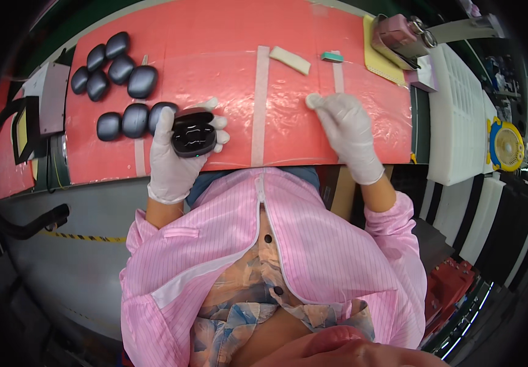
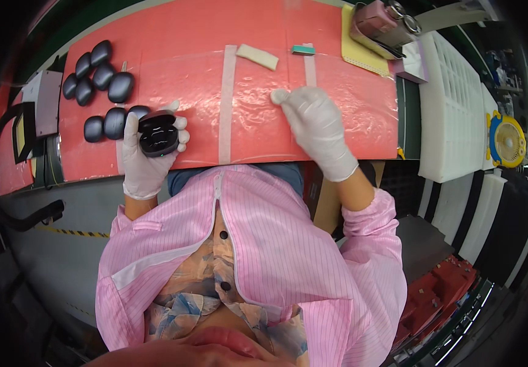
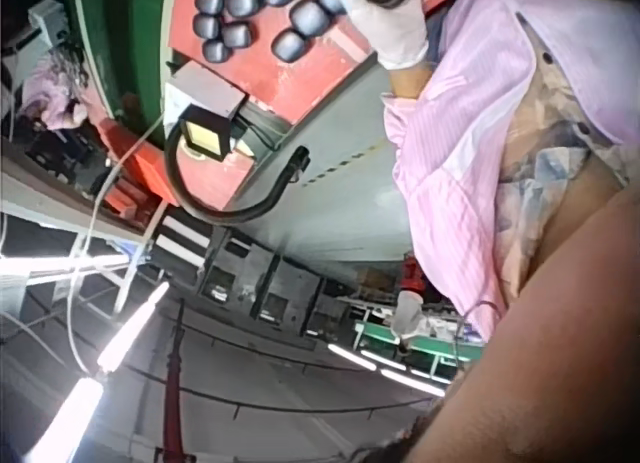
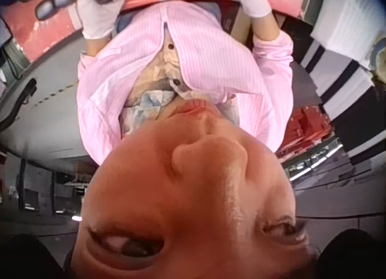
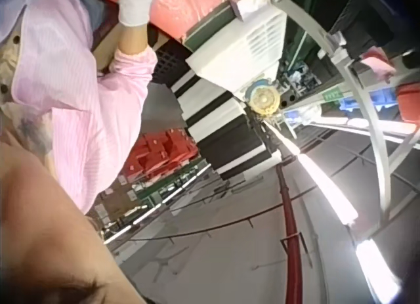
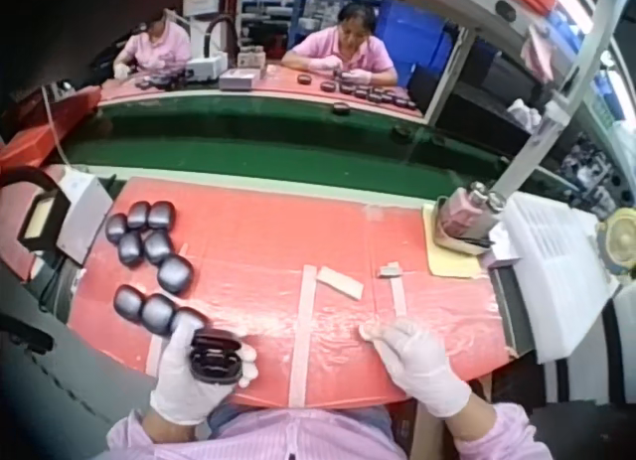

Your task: Cleaning and inspecting earbud cases at an electronics assembly line.

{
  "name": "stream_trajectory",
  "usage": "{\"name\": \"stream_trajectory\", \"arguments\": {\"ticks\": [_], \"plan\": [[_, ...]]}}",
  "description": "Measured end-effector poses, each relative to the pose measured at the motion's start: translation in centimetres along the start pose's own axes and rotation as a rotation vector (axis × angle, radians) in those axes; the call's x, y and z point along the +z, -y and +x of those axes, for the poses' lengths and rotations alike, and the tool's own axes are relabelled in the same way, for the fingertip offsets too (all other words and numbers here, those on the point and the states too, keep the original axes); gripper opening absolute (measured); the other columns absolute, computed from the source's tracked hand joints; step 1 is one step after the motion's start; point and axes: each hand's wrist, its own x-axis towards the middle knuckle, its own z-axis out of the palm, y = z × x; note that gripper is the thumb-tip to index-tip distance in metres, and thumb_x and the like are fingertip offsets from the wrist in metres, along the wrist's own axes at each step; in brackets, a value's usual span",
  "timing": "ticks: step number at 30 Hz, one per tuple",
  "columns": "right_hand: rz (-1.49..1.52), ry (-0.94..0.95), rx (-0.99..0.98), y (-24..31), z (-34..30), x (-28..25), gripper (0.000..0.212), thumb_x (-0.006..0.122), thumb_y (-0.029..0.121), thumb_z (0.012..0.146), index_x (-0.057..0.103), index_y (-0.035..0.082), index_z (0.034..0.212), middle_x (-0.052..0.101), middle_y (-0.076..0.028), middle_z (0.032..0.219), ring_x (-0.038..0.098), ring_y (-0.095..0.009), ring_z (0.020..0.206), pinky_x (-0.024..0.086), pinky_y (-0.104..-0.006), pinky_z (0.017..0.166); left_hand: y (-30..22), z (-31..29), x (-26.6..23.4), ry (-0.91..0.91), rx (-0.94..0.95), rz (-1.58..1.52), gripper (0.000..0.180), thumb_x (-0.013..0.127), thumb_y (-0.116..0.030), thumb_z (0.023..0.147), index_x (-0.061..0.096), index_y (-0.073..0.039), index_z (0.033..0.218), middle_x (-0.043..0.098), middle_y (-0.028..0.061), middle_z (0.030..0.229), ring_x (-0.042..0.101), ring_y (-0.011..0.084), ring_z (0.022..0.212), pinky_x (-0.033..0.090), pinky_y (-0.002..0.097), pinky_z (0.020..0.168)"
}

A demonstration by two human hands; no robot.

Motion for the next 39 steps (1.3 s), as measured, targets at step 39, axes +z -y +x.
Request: {"name": "stream_trajectory", "arguments": {"ticks": [39], "plan": [[0.128, 0.033, -0.389, 5.8, 4.0, -1.3, 0.044, 0.065, -0.01, 0.068, 0.07, 0.013, 0.105, 0.059, -0.004, 0.088, 0.061, -0.02, 0.081, 0.05, -0.0295, 0.067, 2.9, 1.7, 6.5, -0.159, -0.008, -0.075, 0.056, 0.04, -0.047, 0.098, 0.058, 0.004, 0.111, 0.064, 0.0199, 0.107, 0.064, 0.0308, 0.096, 0.058, 0.0403, 0.074]]}}
